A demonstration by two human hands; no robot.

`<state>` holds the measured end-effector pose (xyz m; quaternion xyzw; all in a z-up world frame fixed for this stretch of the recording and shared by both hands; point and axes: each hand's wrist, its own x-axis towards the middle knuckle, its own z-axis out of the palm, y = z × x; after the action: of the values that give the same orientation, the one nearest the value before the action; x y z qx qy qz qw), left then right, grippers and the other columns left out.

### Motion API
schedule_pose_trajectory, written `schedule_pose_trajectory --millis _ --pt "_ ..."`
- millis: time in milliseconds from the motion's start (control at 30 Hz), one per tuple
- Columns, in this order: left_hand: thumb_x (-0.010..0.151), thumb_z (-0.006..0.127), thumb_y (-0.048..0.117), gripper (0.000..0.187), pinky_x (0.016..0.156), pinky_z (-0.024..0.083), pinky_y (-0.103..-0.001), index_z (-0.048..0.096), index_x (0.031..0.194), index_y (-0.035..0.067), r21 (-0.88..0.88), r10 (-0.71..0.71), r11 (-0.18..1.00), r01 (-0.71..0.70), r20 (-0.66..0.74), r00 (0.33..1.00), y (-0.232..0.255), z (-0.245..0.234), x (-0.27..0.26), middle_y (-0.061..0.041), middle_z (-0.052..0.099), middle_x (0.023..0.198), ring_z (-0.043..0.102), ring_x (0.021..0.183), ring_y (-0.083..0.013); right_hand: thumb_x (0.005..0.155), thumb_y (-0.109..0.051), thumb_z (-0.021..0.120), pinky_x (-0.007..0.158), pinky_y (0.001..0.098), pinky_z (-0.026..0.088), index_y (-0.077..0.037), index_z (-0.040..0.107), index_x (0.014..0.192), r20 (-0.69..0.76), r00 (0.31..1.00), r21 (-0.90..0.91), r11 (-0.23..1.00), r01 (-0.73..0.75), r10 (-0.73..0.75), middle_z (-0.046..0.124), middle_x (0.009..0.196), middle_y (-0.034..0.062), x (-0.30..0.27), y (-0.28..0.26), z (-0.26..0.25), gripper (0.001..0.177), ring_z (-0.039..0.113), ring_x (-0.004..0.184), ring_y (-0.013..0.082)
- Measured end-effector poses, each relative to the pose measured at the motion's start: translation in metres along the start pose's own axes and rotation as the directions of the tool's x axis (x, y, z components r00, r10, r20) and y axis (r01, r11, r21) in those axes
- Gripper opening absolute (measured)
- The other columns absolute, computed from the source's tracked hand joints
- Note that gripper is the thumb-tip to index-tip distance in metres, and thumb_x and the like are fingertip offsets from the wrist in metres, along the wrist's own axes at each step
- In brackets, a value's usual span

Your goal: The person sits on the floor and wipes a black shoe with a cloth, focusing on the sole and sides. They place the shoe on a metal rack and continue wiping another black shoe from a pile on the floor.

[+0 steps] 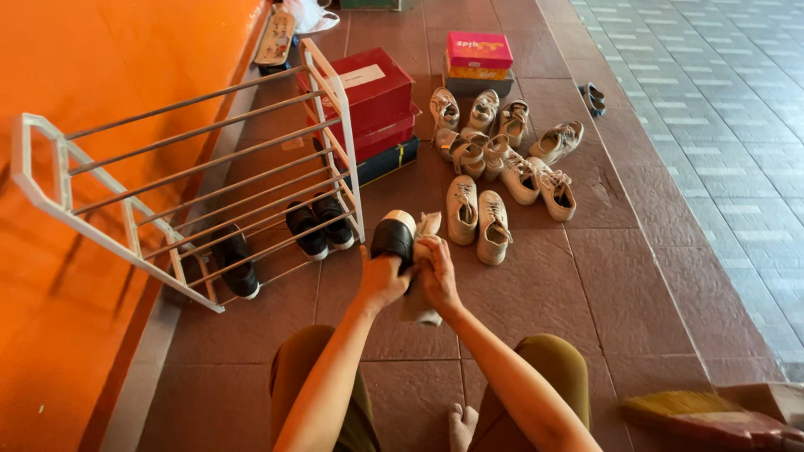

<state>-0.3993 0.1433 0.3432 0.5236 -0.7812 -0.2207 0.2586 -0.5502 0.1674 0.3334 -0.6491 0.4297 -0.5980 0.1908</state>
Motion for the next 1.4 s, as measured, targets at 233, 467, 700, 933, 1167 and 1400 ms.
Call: schedule_pose_trajectory --millis 233,467,700,933,1167,1400 --pt "0.083 0.064 0.033 0.03 0.122 -0.001 -0.069 0.076 0.099 0.011 0.114 0.011 0.992 -0.052 0.338 0.941 -0.007 0.015 0.004 -0.018 0.074 0.1 0.066 0.109 -0.0373 0.097 0.005 0.056 0.082 0.0327 0.054 -0.011 0.05 0.137 -0.047 0.9 0.2 0.887 -0.416 0.433 0.068 0.108 0.0119 0.027 -0.011 -0.007 0.044 0.065 0.095 0.0222" --pt "0.08 0.063 0.024 0.023 0.12 0.014 -0.067 0.078 0.096 0.015 0.143 0.077 0.985 -0.098 0.148 0.986 -0.015 0.018 0.008 -0.017 0.074 0.095 0.066 0.102 -0.0391 0.086 0.014 0.059 0.102 0.041 0.049 -0.003 0.059 0.128 0.041 0.998 0.028 0.998 0.051 -0.052 0.06 0.125 0.0186 -0.005 -0.025 -0.001 0.045 0.059 0.119 0.0323" --pt "0.084 0.064 0.023 0.02 0.118 0.008 -0.075 0.076 0.092 0.009 0.268 0.222 0.92 -0.285 0.242 0.945 0.008 0.033 0.005 -0.016 0.072 0.092 0.069 0.099 -0.0337 0.093 0.01 0.061 0.101 0.0427 0.052 -0.004 0.061 0.129 -0.125 0.99 -0.04 0.997 -0.073 0.067 0.064 0.125 0.0179 0.044 0.019 -0.019 0.039 0.063 0.117 0.0344" --pt "0.071 0.07 0.028 0.039 0.109 0.022 -0.072 0.074 0.103 0.008 0.292 0.339 0.895 -0.338 0.049 0.94 -0.027 0.041 0.028 -0.016 0.073 0.093 0.07 0.095 -0.0355 0.083 0.011 0.065 0.097 0.0411 0.051 -0.004 0.057 0.126 -0.092 0.975 -0.131 0.973 0.191 -0.203 0.056 0.131 0.0223 0.032 -0.022 0.005 0.047 0.057 0.119 0.036" --pt "0.086 0.067 0.026 0.015 0.123 0.031 -0.062 0.072 0.084 0.012 0.282 0.242 0.928 -0.245 0.045 0.969 -0.013 0.033 0.014 -0.017 0.073 0.089 0.069 0.098 -0.0344 0.096 0.009 0.056 0.094 0.0388 0.054 -0.008 0.06 0.13 -0.141 0.954 0.233 0.946 -0.226 0.263 0.06 0.121 0.0193 0.06 -0.013 0.006 0.038 0.063 0.111 0.0338" --pt "0.087 0.064 0.018 0.023 0.086 0.044 -0.056 0.07 0.1 0.001 0.006 0.304 0.946 -0.323 -0.353 0.885 -0.003 0.0 0.012 -0.024 0.069 0.097 0.064 0.093 -0.0453 0.098 0.006 0.056 0.103 0.0438 0.048 -0.004 0.056 0.133 -0.1 0.992 0.045 0.995 0.088 -0.083 0.058 0.134 0.0197 0.041 -0.018 0.016 0.037 0.06 0.124 0.0384"
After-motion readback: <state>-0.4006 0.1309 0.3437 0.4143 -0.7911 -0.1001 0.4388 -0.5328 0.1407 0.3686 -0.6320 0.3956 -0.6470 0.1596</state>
